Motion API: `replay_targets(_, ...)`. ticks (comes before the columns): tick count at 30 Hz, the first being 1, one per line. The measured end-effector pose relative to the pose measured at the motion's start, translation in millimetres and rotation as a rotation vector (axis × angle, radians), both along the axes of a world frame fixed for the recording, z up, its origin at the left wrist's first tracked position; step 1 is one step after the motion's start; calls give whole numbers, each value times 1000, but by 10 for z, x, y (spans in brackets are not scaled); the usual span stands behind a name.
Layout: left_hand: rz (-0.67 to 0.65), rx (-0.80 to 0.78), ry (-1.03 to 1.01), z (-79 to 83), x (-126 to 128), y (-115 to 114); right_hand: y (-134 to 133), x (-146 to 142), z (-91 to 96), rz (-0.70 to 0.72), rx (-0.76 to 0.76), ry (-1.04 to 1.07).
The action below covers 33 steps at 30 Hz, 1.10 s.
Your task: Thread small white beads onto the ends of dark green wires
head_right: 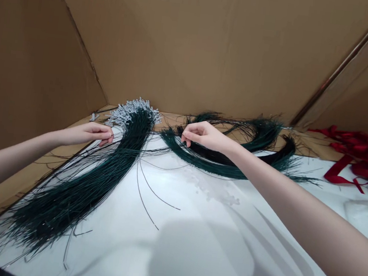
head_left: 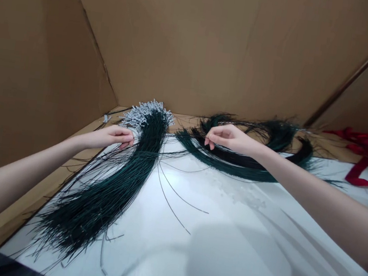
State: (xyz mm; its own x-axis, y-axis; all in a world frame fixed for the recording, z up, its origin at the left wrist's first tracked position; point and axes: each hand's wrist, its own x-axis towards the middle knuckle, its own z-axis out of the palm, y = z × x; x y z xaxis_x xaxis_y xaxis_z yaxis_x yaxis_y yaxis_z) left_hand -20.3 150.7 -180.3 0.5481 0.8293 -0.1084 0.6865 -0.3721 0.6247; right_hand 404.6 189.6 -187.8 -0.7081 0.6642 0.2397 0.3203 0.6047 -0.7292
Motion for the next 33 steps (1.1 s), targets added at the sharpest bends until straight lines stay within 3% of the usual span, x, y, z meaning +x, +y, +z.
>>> replay_targets(6, 68, 37, -13, -22, -48, 20, 140, -201, -31, -69, 63, 55)
replay_targets(11, 208, 74, -178, -23, 21, 59, 354, -547, -101, -121, 145, 63)
replay_targets(16, 339, 244, -312, 29, 168, 83, 509, -852, -186, -163, 214, 35)
replay_targets(22, 418, 369, -376, 119, 251, 2, 570, -961, -280, -262, 287, 45)
replay_targets(25, 325, 289, -327, 148, 264, -68, 579, -950, -304, -260, 294, 51)
replay_targets(29, 72, 132, -35, 111, 352, -162, 560, -885, -303, -211, 265, 66)
replay_targets(33, -11, 148, 146, -20, 491, -199, 494, -778, -290, -138, 195, 86)
